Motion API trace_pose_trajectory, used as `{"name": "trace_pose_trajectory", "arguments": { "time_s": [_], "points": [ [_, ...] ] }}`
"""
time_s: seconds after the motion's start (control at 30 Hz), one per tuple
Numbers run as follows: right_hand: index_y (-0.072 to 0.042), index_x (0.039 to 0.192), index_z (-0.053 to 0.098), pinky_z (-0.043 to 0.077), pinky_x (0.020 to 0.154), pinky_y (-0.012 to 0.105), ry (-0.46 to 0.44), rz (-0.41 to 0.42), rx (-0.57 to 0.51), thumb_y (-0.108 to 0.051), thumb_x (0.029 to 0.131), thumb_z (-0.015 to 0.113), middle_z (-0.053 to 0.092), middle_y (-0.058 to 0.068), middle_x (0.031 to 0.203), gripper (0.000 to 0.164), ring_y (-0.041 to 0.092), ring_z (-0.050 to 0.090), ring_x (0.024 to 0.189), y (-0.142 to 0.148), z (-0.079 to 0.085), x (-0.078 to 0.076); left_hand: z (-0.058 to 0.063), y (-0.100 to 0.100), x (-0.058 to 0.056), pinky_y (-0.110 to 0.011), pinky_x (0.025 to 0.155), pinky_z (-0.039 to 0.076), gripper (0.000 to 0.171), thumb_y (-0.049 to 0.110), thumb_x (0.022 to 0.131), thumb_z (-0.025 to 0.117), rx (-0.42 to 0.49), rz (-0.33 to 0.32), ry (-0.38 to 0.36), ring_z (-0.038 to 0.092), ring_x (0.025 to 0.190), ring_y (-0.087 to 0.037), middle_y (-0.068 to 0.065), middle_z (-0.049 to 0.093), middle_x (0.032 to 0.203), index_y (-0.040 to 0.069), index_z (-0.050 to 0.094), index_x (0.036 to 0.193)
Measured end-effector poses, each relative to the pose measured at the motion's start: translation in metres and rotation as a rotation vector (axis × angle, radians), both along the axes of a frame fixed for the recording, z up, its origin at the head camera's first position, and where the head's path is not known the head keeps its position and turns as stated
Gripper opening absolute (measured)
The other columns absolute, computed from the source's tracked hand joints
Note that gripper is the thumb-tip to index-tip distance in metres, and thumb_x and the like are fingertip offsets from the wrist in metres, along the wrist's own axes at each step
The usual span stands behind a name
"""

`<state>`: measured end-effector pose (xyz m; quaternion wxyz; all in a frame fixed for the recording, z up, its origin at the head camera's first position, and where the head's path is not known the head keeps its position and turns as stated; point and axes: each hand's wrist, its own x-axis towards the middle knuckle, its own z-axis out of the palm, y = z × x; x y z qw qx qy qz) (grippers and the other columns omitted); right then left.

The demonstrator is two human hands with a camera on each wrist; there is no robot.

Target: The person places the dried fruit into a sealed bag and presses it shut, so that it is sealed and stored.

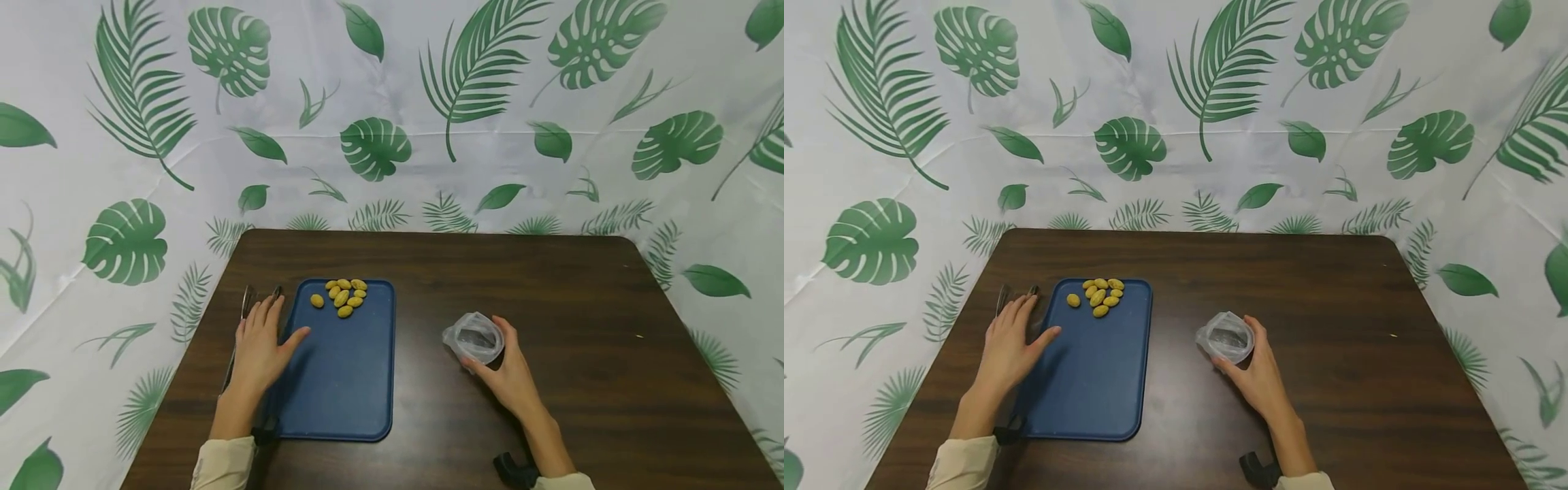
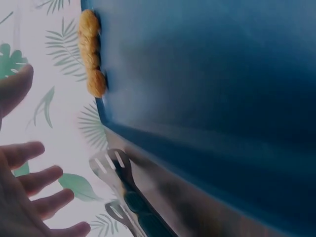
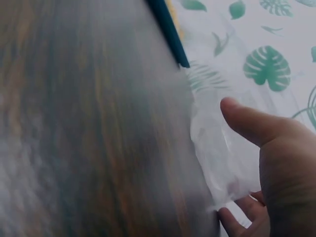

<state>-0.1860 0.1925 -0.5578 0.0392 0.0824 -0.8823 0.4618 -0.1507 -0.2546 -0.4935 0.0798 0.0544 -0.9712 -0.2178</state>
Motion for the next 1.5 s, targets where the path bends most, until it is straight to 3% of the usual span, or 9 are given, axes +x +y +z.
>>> {"name": "trace_pose_trajectory", "arguments": {
  "time_s": [0.2, 0.43, 0.57, 0.83, 1.0, 1.17, 1.5],
  "points": [
    [-0.014, 0.157, 0.024, 0.037, 0.107, 0.056, 0.03, -0.026, -0.019, -0.029, 0.078, 0.092, 0.046, 0.019, 0.153, 0.106, 0.036, 0.05, 0.135, -0.001, -0.003, 0.001, -0.005, -0.011, 0.0, -0.073, 0.117, 0.02, 0.082, 0.04, 0.098, 0.07, -0.013, 0.066, 0.045, 0.028, 0.15, -0.05, -0.029, 0.033, 0.161, 0.002, 0.031, 0.159],
    [-0.009, 0.153, 0.032, 0.04, 0.104, 0.056, 0.044, -0.014, 0.01, -0.03, 0.079, 0.091, 0.05, 0.018, 0.146, 0.096, 0.035, 0.053, 0.129, -0.003, -0.005, 0.0, -0.009, -0.025, -0.002, -0.073, 0.111, 0.029, 0.079, 0.029, 0.097, 0.07, -0.007, 0.137, 0.045, 0.033, 0.145, -0.054, -0.035, 0.034, 0.158, -0.003, 0.029, 0.158],
    [-0.008, 0.152, 0.034, 0.04, 0.103, 0.056, 0.045, -0.007, 0.013, -0.029, 0.079, 0.091, 0.052, 0.018, 0.144, 0.095, 0.034, 0.053, 0.129, -0.003, -0.006, -0.001, -0.008, -0.035, -0.003, -0.075, 0.107, 0.032, 0.083, 0.027, 0.098, 0.069, -0.01, 0.178, -0.018, 0.032, 0.143, -0.058, -0.039, 0.031, 0.157, -0.006, 0.024, 0.159],
    [-0.008, 0.153, 0.035, 0.039, 0.103, 0.054, 0.033, -0.008, 0.005, -0.029, 0.08, 0.091, 0.052, 0.017, 0.145, 0.095, 0.033, 0.053, 0.129, -0.003, -0.006, -0.001, -0.015, -0.055, -0.006, -0.074, 0.107, 0.033, 0.089, 0.031, 0.102, 0.062, 0.008, 0.239, -0.243, 0.031, 0.141, -0.063, -0.043, 0.023, 0.158, -0.012, 0.01, 0.159],
    [-0.009, 0.153, 0.034, 0.039, 0.104, 0.055, 0.024, -0.007, 0.003, -0.029, 0.08, 0.091, 0.051, 0.018, 0.145, 0.095, 0.034, 0.052, 0.13, -0.002, -0.009, -0.001, -0.018, -0.059, -0.003, -0.072, 0.105, 0.037, 0.084, 0.036, 0.101, 0.062, -0.016, 0.228, -0.292, 0.036, 0.136, -0.063, -0.045, 0.032, 0.152, -0.018, 0.023, 0.153],
    [-0.009, 0.153, 0.034, 0.04, 0.104, 0.056, 0.028, -0.007, 0.006, -0.029, 0.08, 0.091, 0.052, 0.018, 0.145, 0.094, 0.034, 0.052, 0.13, -0.002, -0.009, -0.001, -0.018, -0.059, 0.001, -0.071, 0.101, 0.041, 0.073, 0.034, 0.1, 0.063, -0.013, 0.227, -0.271, 0.043, 0.131, -0.061, -0.042, 0.043, 0.144, -0.018, 0.039, 0.145],
    [-0.011, 0.154, 0.033, 0.04, 0.104, 0.057, 0.024, -0.007, 0.004, -0.031, 0.081, 0.09, 0.052, 0.018, 0.145, 0.095, 0.035, 0.053, 0.13, -0.001, -0.009, 0.0, -0.023, -0.059, 0.004, -0.069, 0.091, 0.045, 0.06, 0.022, 0.1, 0.062, 0.029, 0.254, -0.186, 0.049, 0.12, -0.058, -0.042, 0.051, 0.129, -0.02, 0.042, 0.138]
  ]
}}
